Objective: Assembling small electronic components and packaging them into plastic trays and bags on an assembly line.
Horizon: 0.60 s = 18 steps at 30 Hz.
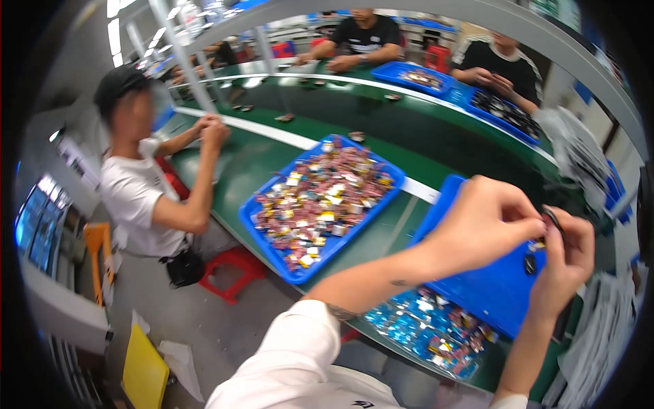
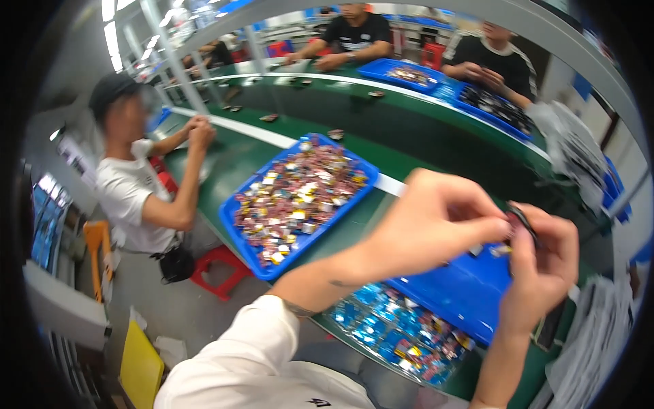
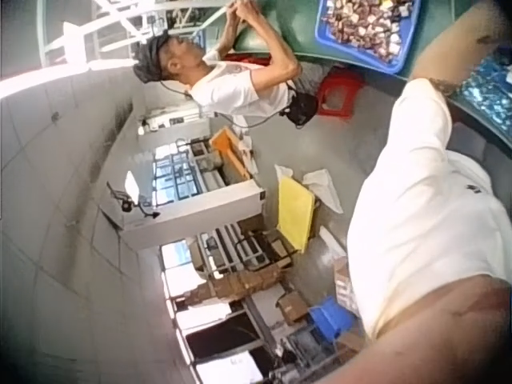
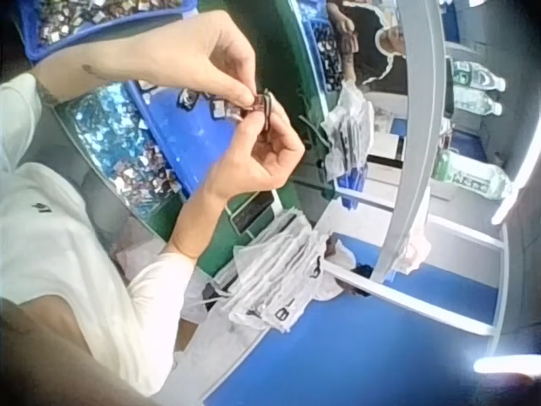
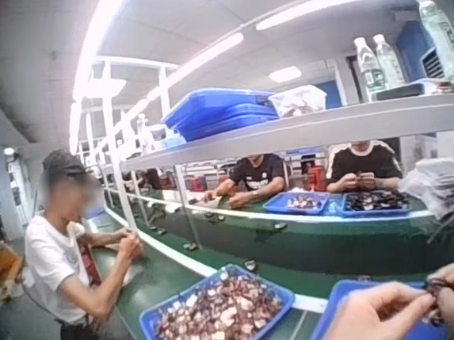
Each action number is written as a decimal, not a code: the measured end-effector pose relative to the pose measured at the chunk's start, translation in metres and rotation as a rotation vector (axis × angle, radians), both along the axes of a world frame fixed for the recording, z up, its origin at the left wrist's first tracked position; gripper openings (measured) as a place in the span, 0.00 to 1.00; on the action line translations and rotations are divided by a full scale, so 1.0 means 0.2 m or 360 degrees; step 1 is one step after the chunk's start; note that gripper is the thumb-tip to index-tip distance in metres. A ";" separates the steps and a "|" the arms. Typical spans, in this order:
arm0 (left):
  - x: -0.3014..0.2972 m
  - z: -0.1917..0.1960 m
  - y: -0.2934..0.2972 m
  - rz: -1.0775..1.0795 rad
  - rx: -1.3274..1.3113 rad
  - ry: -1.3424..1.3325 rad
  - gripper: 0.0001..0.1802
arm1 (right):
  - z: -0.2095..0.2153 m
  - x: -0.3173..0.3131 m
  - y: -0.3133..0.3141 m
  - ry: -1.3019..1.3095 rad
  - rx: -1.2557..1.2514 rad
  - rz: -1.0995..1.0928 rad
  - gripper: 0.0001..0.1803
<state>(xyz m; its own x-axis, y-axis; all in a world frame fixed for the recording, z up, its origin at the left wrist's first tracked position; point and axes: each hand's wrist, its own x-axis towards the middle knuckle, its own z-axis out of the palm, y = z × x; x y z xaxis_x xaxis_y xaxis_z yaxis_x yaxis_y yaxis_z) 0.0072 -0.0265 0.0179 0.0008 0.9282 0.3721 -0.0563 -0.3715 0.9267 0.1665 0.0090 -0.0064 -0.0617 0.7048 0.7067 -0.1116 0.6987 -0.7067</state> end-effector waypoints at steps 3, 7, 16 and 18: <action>0.03 0.00 0.01 0.0110 0.0263 0.0014 0.06 | 0.02 0.07 -0.01 -0.0083 -0.0039 0.0023 0.08; -0.02 0.03 -0.01 0.0148 0.0152 -0.0006 0.09 | -0.01 0.08 0.02 -0.0122 -0.0064 0.0038 0.03; -0.01 0.00 0.01 0.0078 0.0327 0.0160 0.12 | -0.02 0.06 0.03 0.0024 -0.0125 -0.0101 0.10; -0.01 0.00 0.01 0.0056 0.0294 0.0139 0.12 | -0.02 0.05 0.02 -0.0006 -0.0110 -0.0129 0.10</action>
